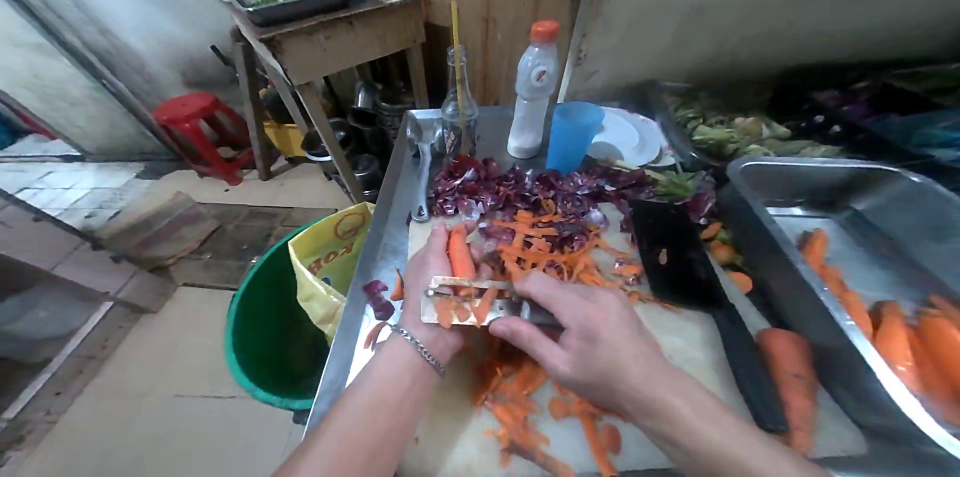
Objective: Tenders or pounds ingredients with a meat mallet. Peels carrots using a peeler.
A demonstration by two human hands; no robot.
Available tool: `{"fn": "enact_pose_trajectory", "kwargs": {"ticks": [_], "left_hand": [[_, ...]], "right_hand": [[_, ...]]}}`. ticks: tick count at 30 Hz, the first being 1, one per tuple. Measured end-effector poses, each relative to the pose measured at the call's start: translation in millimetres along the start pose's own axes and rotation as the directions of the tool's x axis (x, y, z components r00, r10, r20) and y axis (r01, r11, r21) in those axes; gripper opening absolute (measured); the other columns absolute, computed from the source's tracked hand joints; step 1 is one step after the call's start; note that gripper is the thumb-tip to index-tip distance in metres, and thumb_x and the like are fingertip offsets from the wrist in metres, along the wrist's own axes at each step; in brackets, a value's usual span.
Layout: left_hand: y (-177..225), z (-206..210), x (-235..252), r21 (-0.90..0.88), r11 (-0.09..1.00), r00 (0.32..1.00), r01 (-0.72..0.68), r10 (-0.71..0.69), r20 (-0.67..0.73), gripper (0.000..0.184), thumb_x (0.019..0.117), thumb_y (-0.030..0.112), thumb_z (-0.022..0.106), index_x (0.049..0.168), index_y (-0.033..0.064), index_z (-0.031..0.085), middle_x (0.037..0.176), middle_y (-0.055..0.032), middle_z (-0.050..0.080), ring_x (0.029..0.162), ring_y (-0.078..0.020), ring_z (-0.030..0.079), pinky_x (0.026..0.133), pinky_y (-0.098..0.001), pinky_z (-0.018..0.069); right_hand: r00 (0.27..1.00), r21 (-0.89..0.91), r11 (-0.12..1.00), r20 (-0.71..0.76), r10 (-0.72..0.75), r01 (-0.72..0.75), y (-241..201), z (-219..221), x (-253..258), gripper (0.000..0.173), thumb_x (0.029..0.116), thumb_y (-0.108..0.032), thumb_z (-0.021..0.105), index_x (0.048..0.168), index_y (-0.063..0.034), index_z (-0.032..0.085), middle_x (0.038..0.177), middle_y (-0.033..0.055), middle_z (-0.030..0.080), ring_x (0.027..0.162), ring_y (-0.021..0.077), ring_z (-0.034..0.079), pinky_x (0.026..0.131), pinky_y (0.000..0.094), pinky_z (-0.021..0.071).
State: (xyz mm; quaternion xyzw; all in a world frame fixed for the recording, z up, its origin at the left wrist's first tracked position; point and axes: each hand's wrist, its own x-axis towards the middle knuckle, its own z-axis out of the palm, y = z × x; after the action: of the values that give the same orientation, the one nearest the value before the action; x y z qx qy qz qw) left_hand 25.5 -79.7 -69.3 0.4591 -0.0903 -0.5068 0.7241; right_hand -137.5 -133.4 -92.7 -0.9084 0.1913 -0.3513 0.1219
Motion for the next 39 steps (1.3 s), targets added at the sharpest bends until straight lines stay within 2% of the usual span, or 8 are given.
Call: {"fn": "enact_pose_trajectory", "kwargs": {"ticks": [9,12,14,17,21,26,32,39], "left_hand": [[1.0,-1.0,-3.9,0.082,0.995,0.993,0.062,-0.070,0.093,0.058,0.1079,0.058,0.027,0.114,0.0150,0.065,0.066,0.0017,0.057,0.049,-0.0064,0.053,0.046,-0.0214,0.0479],[-0.3,3.9,-9.3,0.127,0.988,0.990,0.093,-0.106,0.098,0.057,0.1074,0.058,0.031,0.111,0.0146,0.066,0.071,-0.0029,0.059,0.048,-0.0091,0.051,0.042,-0.0213,0.0434],[-1.5,8.9,-9.3,0.128,0.986,0.990,0.104,-0.115,0.083,0.054,0.1071,0.059,0.032,0.106,0.0152,0.065,0.070,-0.0028,0.057,0.048,-0.0098,0.049,0.042,-0.0223,0.0425],[-2.8,-4.1,-4.1,0.052,0.995,0.983,0.083,-0.090,0.159,0.056,0.1079,0.057,0.031,0.118,0.0161,0.068,0.074,-0.0009,0.063,0.058,-0.0090,0.061,0.053,-0.0243,0.0536],[1.1,-2.5,-5.1,0.026,0.996,0.985,0.088,-0.091,0.145,0.057,0.1079,0.057,0.029,0.115,0.0162,0.068,0.067,0.0011,0.058,0.051,-0.0068,0.055,0.048,-0.0216,0.0504],[0.4,9.4,-12.8,0.105,0.986,0.986,0.128,-0.138,0.091,0.055,0.1069,0.060,0.032,0.101,0.0139,0.062,0.069,-0.0028,0.057,0.046,-0.0095,0.049,0.041,-0.0215,0.0423],[-3.4,-2.4,-4.3,0.041,0.997,0.982,0.072,-0.078,0.169,0.051,0.1090,0.052,0.032,0.121,0.0171,0.067,0.074,-0.0002,0.060,0.059,-0.0091,0.060,0.056,-0.0245,0.0540],[-1.7,-0.7,-4.8,0.090,0.992,0.985,0.087,-0.100,0.142,0.052,0.1085,0.053,0.031,0.121,0.0190,0.069,0.079,-0.0034,0.065,0.052,-0.0082,0.053,0.044,-0.0197,0.0424]], "right_hand": [[0.995,-0.090,0.992,-0.040,-0.089,0.085,5.4,-4.8,4.7,0.044,0.1001,-0.056,0.055,0.092,-0.0155,0.070,0.064,-0.0057,0.057,0.054,0.0082,0.057,0.046,0.0278,0.0463],[0.996,-0.135,0.987,-0.019,0.088,-0.090,20.1,-13.6,8.7,0.049,0.0998,-0.060,0.052,0.095,-0.0147,0.069,0.063,-0.0015,0.060,0.054,0.0162,0.061,0.044,0.0390,0.0491],[0.988,-0.087,0.984,-0.019,0.152,-0.153,24.8,-18.9,7.6,0.047,0.0994,-0.062,0.051,0.095,-0.0183,0.068,0.064,-0.0053,0.059,0.055,0.0113,0.059,0.046,0.0353,0.0486],[0.999,0.044,0.998,0.004,0.033,-0.033,12.2,-13.1,1.5,0.043,0.0993,-0.059,0.054,0.094,-0.0190,0.068,0.063,-0.0087,0.058,0.053,0.0042,0.056,0.044,0.0280,0.0477],[0.998,-0.006,0.998,-0.013,-0.059,0.059,9.7,-4.6,4.7,0.044,0.0996,-0.058,0.053,0.091,-0.0178,0.068,0.061,-0.0074,0.056,0.050,0.0059,0.055,0.042,0.0280,0.0448],[0.980,-0.092,0.975,-0.009,0.201,-0.201,31.6,-18.5,7.6,0.051,0.0989,-0.064,0.050,0.096,-0.0169,0.070,0.063,-0.0028,0.060,0.055,0.0151,0.061,0.047,0.0399,0.0494],[1.000,0.011,1.000,0.005,0.014,-0.014,11.0,-7.1,3.6,0.044,0.0991,-0.060,0.053,0.091,-0.0199,0.067,0.060,-0.0093,0.053,0.050,0.0039,0.053,0.042,0.0268,0.0437],[0.999,-0.107,0.993,-0.018,0.045,-0.047,24.8,-7.6,10.8,0.049,0.0988,-0.063,0.050,0.089,-0.0185,0.067,0.060,-0.0059,0.054,0.050,0.0105,0.056,0.041,0.0330,0.0439]]}}
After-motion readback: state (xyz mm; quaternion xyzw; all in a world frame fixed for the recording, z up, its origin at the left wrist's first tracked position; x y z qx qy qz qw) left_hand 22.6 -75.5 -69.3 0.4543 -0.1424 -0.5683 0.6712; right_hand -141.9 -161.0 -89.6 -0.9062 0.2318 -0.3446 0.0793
